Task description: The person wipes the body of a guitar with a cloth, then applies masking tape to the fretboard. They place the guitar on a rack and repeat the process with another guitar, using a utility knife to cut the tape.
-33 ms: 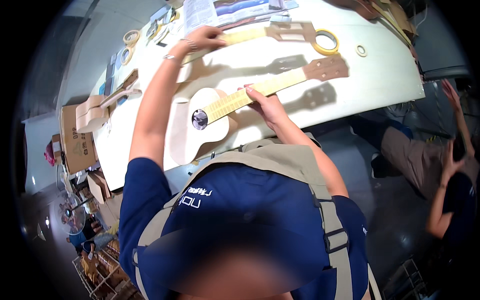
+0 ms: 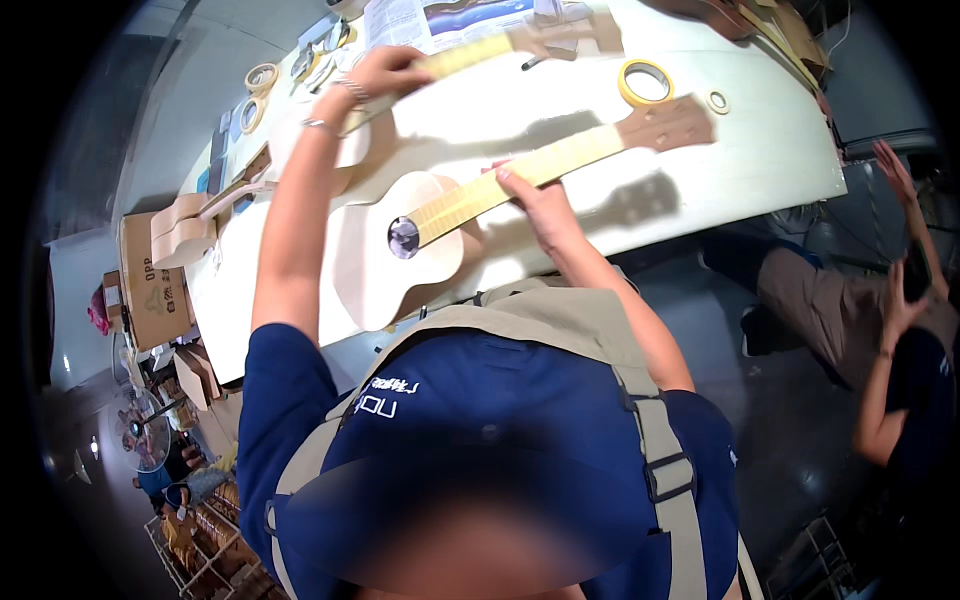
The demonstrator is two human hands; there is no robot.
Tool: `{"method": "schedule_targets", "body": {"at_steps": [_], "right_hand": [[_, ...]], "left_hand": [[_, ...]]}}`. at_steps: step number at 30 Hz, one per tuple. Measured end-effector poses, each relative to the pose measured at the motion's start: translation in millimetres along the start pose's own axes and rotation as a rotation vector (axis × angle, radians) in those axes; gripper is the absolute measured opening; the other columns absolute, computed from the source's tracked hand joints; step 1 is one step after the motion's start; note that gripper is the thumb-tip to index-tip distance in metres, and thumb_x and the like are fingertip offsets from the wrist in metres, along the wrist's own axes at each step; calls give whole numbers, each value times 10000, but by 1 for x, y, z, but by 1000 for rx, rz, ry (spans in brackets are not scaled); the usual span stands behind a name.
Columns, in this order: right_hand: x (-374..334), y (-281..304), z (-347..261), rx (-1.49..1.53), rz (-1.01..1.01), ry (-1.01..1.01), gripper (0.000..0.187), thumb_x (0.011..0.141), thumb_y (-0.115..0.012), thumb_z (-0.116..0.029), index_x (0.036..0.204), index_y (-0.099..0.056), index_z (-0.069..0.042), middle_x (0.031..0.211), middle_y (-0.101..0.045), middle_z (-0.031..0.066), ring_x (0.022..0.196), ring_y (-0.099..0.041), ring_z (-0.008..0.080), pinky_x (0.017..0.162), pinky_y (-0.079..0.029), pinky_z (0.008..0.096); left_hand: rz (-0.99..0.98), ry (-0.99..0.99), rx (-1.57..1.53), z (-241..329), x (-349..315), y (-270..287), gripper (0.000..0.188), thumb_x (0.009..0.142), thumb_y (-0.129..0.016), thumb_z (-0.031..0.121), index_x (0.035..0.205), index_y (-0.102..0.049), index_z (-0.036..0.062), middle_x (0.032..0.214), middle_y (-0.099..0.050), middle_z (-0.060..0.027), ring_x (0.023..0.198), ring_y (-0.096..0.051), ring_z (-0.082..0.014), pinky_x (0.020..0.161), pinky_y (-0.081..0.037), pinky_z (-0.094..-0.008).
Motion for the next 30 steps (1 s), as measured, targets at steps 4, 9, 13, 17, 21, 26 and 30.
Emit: {"method": "schedule_targets", "body": {"at_steps": [4,9,13,17,21,26,30], "right_hand": [[-35,-13,-137,-85,16,872,281,816,-522,-71,1085,-500,6,987,-604,153,892,-576,227,802,-487,345],[-63,-45,-230,66,-108,1032,168,852,-471,-31,1011,-437,12,783,-494,68,612,-461,120,583,-414,281],[-60,-57,-251,-322,2,1248,152,871,-527,-86,988,-482,-2,744,-513,23,602,-475,71,566,-420,219],[-54,-60,-244,-369,60,1063,258,862,-555,-126,1038,-442,24,784,-492,33,659,-486,102,593,-413,223],[-67,-68,-254,-530,117,1285,142,865,-541,-92,977,-491,-20,749,-520,24,607,-488,77,575,-423,213],[-42,-71,-233,-473,67,1073,409,827,-690,-236,1072,-455,-9,850,-576,59,776,-566,137,702,-477,280],[-44,-92,-239,-578,-81,1015,453,773,-737,-75,1131,-466,-20,995,-546,40,866,-564,97,766,-488,251]], "left_hand": [[509,-315,-203,28,-88,112,281,875,-622,179,1111,-553,41,879,-623,-4,839,-592,-106,734,-478,-235],[898,-299,300,97,-172,142,190,901,-557,184,964,-650,31,933,-580,-83,879,-550,-180,783,-440,-279],[1084,-248,68,123,-182,113,203,878,-561,205,888,-661,29,939,-539,-115,793,-574,-245,732,-450,-331],[1118,-174,-93,159,-171,88,200,888,-566,206,886,-659,29,1016,-484,-114,831,-557,-231,774,-429,-311],[1131,-218,-41,195,-148,73,240,899,-544,243,946,-630,24,1035,-524,-129,717,-631,-287,677,-478,-360],[1030,-404,-236,234,-124,63,421,929,-441,365,1124,-550,9,987,-597,-196,838,-599,-334,736,-469,-373],[647,-730,-612,226,-106,62,747,943,-127,588,1294,-475,28,1338,-396,-195,1251,-378,-304,1052,-273,-392]]}}
Point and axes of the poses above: each hand's wrist, its own x-axis towards the middle knuckle, its own y-axis out of the back of the hand, z = x × y, the point moved 7 cm from there along x, towards the middle knuckle
